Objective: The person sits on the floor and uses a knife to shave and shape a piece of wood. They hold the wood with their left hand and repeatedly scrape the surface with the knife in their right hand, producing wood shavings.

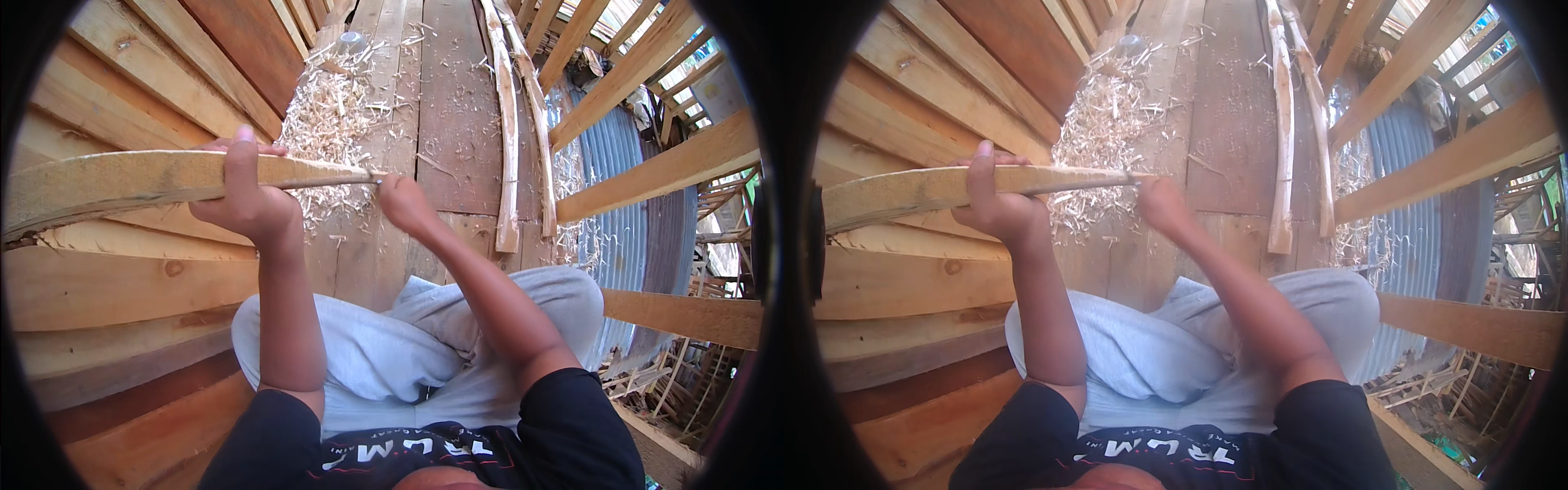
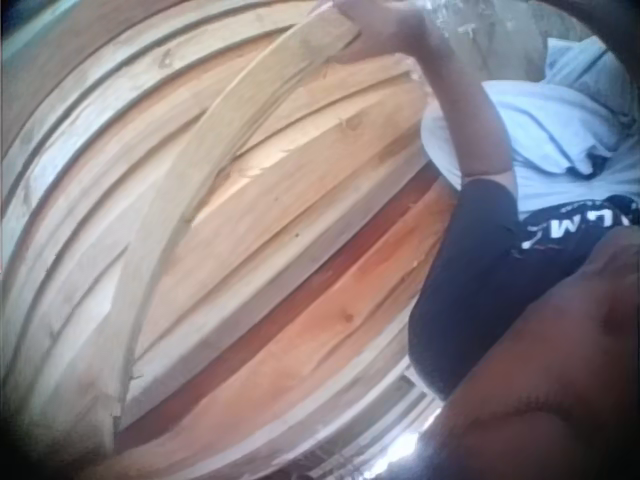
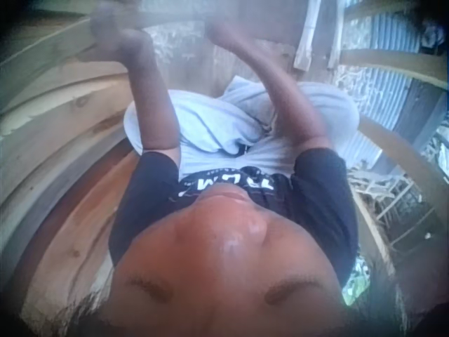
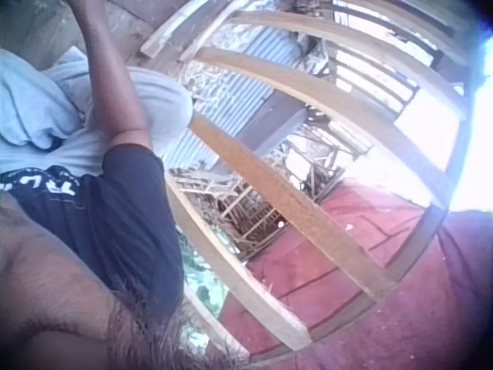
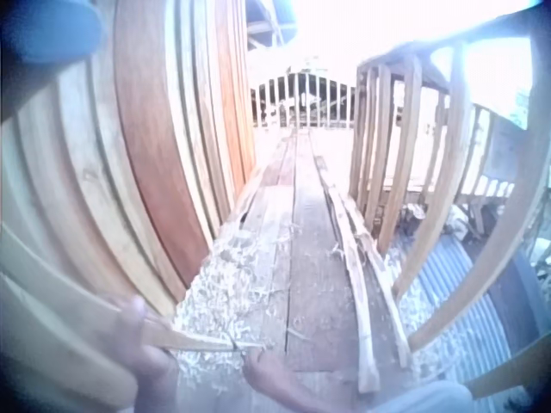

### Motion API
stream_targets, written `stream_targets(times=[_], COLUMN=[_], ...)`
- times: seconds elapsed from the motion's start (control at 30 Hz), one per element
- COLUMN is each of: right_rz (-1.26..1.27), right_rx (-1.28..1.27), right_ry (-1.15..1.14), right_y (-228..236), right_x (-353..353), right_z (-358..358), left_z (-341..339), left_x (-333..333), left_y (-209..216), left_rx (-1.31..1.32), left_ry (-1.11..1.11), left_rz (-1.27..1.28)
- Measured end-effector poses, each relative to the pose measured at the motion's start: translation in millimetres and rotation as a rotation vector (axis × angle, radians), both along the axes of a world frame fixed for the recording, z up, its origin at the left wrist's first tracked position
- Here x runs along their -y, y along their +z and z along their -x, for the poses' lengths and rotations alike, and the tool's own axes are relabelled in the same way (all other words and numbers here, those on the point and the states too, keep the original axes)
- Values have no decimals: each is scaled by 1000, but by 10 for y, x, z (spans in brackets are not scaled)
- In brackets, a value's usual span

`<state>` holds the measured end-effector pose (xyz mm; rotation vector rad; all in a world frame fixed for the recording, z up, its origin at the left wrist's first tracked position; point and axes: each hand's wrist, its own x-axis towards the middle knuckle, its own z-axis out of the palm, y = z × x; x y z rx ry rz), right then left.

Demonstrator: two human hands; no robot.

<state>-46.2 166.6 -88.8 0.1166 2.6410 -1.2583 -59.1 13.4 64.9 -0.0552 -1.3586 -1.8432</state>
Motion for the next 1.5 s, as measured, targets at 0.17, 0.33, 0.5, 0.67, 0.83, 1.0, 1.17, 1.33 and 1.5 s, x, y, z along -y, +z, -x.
stream_targets(times=[0.17, 0.33, 0.5, 0.67, 0.83, 1.0, 1.17, 1.33, 1.5], right_rz=[209, 163, 266, 215, 136, 165, 231, 186, 17], right_rx=[552, 272, 135, 103, -5, 29, 67, 11, -69], right_ry=[-305, -125, -130, -191, -21, -211, -161, -43, -19], right_y=[-277, -31, 56, 106, 385, 6, -7, 424, -27], right_x=[-140, -43, 10, 65, 129, 28, 38, 176, 11], right_z=[79, 51, 87, 80, -43, 66, 57, -56, 62], left_z=[-54, -70, -54, 42, -41, -23, 44, 4, 41], left_x=[-81, -142, -99, -57, -16, -79, -41, 71, -8], left_y=[2, 16, -9, 0, -58, -14, -11, -46, 7], left_rx=[39, 25, 12, 24, 45, 43, 41, 28, 25], left_ry=[8, -16, 40, 49, 43, 34, 57, 50, 7], left_rz=[10, 23, 0, -5, -65, -1, -1, -42, -33])
